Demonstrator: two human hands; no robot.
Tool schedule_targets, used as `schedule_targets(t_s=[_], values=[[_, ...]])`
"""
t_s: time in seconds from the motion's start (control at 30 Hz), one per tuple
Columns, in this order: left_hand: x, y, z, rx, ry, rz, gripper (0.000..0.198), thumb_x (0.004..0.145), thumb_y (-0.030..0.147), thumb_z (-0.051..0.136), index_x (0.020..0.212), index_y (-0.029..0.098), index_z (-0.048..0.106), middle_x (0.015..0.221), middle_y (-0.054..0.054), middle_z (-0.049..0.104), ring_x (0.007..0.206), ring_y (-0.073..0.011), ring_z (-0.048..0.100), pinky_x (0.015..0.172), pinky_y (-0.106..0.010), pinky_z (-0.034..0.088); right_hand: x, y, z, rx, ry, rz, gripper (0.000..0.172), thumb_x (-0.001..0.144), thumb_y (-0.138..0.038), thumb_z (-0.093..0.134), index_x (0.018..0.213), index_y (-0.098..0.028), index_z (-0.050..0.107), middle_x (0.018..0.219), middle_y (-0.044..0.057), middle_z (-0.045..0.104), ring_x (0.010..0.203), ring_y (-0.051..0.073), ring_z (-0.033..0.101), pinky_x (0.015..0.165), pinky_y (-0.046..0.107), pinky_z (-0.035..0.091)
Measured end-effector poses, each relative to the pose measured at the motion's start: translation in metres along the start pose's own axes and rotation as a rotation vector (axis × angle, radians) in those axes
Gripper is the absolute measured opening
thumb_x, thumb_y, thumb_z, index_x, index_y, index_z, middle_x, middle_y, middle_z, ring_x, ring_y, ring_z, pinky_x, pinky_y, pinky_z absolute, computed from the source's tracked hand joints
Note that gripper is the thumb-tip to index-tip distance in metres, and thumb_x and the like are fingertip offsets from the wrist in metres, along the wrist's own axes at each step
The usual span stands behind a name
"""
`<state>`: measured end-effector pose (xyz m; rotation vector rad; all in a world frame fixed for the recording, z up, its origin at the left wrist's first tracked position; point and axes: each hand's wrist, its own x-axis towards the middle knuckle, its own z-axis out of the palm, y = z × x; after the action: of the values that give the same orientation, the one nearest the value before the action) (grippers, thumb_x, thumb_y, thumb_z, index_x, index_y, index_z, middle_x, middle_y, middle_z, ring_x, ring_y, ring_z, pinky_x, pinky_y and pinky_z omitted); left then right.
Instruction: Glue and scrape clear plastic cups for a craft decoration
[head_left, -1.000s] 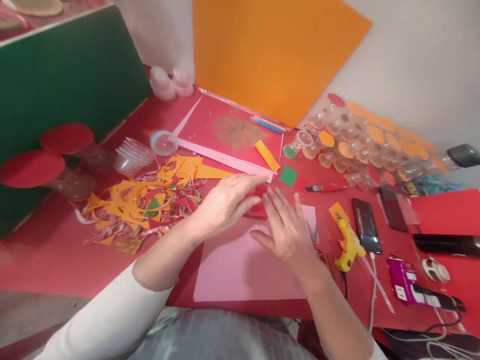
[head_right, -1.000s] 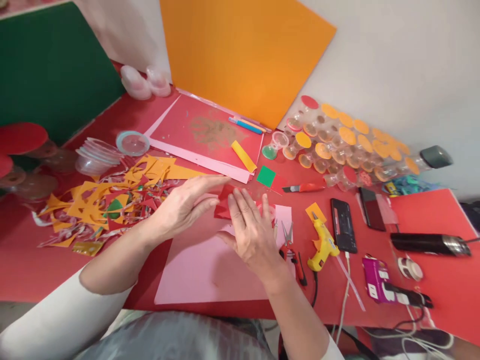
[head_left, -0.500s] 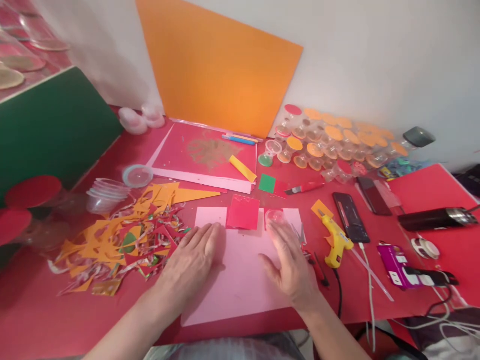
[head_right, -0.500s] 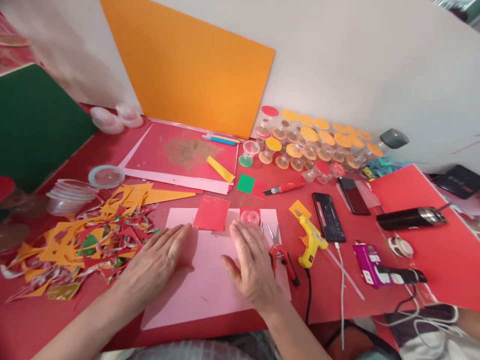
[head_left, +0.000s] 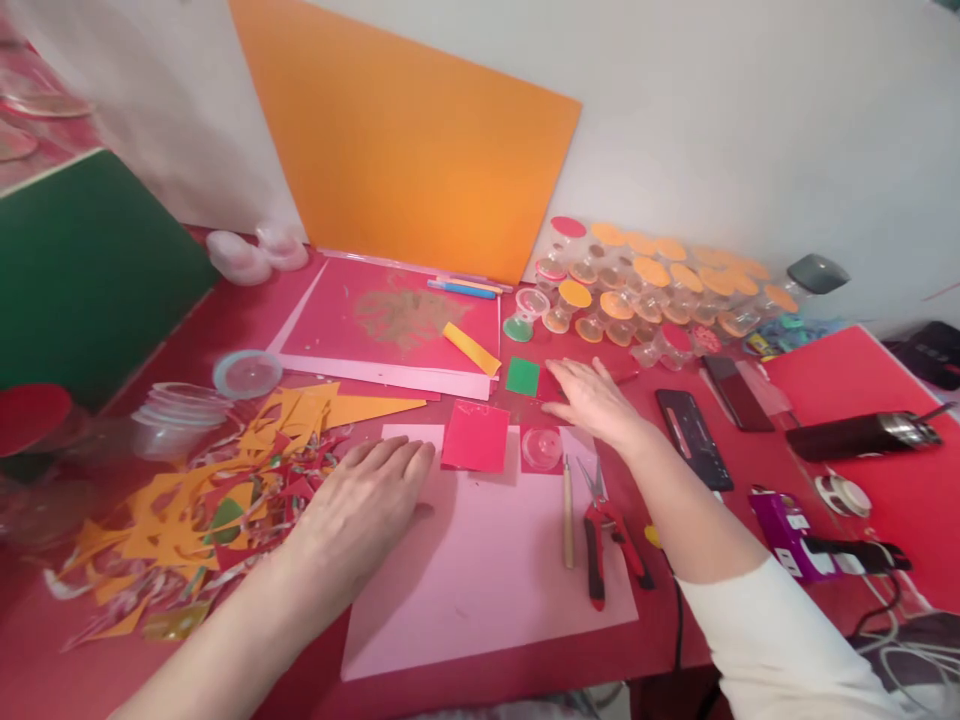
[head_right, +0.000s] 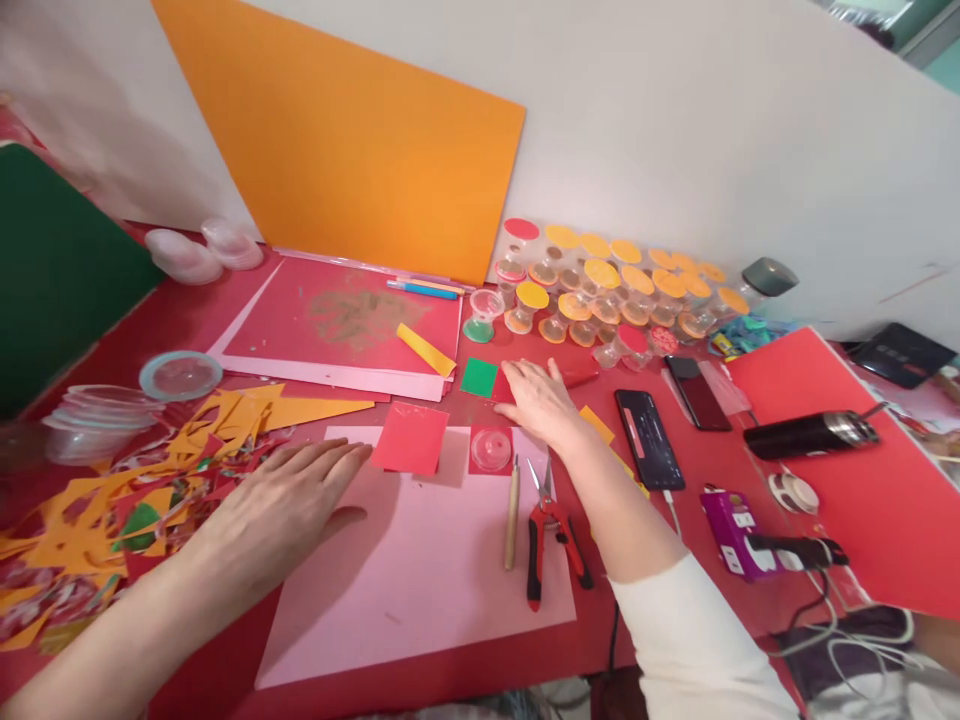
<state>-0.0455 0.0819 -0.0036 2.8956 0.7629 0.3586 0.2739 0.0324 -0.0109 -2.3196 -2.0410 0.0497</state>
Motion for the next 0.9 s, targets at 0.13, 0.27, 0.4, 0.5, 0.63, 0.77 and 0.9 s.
schedule_targets(t_s=[0.13,0.27,0.4,0.5,0.63,0.77,0.9], values=[[0.008,-0.011,0.000,-0.035,0.141,-0.004,0.025,0.098,0.025,0.048,0.109,0.018,0.069,0.108,-0.016,0.077,0.103,-0.0347,0.073,0.083,-0.048,0.059,0.018,0.010,0.003,0.005,-0.055,0.006,0.053,0.084,-0.030,0.073,0.134,-0.019,0.060,0.126,0.018,0.068,0.123,0.036,0.062,0.108,0.063,0.037],[0.006,-0.020,0.013,-0.084,0.219,-0.022,0.027,0.099,0.024,0.045,0.112,0.021,0.069,0.105,-0.011,0.079,0.108,-0.0336,0.071,0.084,-0.048,0.058,0.026,0.018,0.002,0.032,-0.080,0.006,0.053,0.077,-0.032,0.080,0.127,-0.021,0.064,0.111,0.012,0.067,0.108,0.033,0.065,0.096,0.051,0.048],[0.002,-0.027,0.018,-0.097,0.263,-0.039,0.025,0.099,0.027,0.046,0.111,0.023,0.068,0.105,-0.008,0.079,0.107,-0.0312,0.071,0.083,-0.044,0.056,0.034,0.023,-0.002,0.090,-0.051,0.020,0.036,0.077,-0.023,0.078,0.111,-0.018,0.069,0.103,0.009,0.065,0.101,0.028,0.064,0.089,0.042,0.051],[0.001,-0.031,0.018,-0.068,0.293,-0.038,0.023,0.100,0.029,0.047,0.110,0.023,0.067,0.104,-0.008,0.079,0.105,-0.0295,0.071,0.084,-0.042,0.056,0.039,0.025,-0.006,0.149,-0.014,0.045,0.012,0.083,-0.018,0.069,0.094,-0.018,0.070,0.092,0.006,0.066,0.090,0.024,0.066,0.081,0.037,0.052],[0.000,-0.034,0.016,-0.050,0.283,-0.045,0.023,0.100,0.030,0.047,0.110,0.023,0.066,0.106,-0.006,0.079,0.105,-0.0284,0.071,0.085,-0.041,0.055,0.046,0.026,-0.009,0.218,0.042,0.085,0.012,0.086,-0.020,0.062,0.076,-0.019,0.067,0.079,0.003,0.066,0.073,0.020,0.065,0.072,0.034,0.052],[-0.001,-0.035,0.017,-0.037,0.256,-0.057,0.026,0.101,0.030,0.045,0.111,0.022,0.067,0.105,-0.007,0.079,0.106,-0.0294,0.071,0.086,-0.042,0.055,0.048,0.027,-0.007,0.257,0.136,0.137,0.014,0.087,-0.025,0.059,0.086,-0.018,0.071,0.089,0.008,0.069,0.080,0.024,0.067,0.075,0.039,0.054],[-0.001,-0.037,0.021,-0.049,0.239,-0.072,0.028,0.100,0.029,0.045,0.112,0.021,0.068,0.108,-0.009,0.078,0.104,-0.0295,0.071,0.085,-0.043,0.056,0.040,0.026,-0.012,0.270,0.252,0.165,0.035,0.085,-0.029,0.062,0.116,-0.014,0.067,0.116,0.017,0.067,0.107,0.030,0.065,0.093,0.048,0.051]])
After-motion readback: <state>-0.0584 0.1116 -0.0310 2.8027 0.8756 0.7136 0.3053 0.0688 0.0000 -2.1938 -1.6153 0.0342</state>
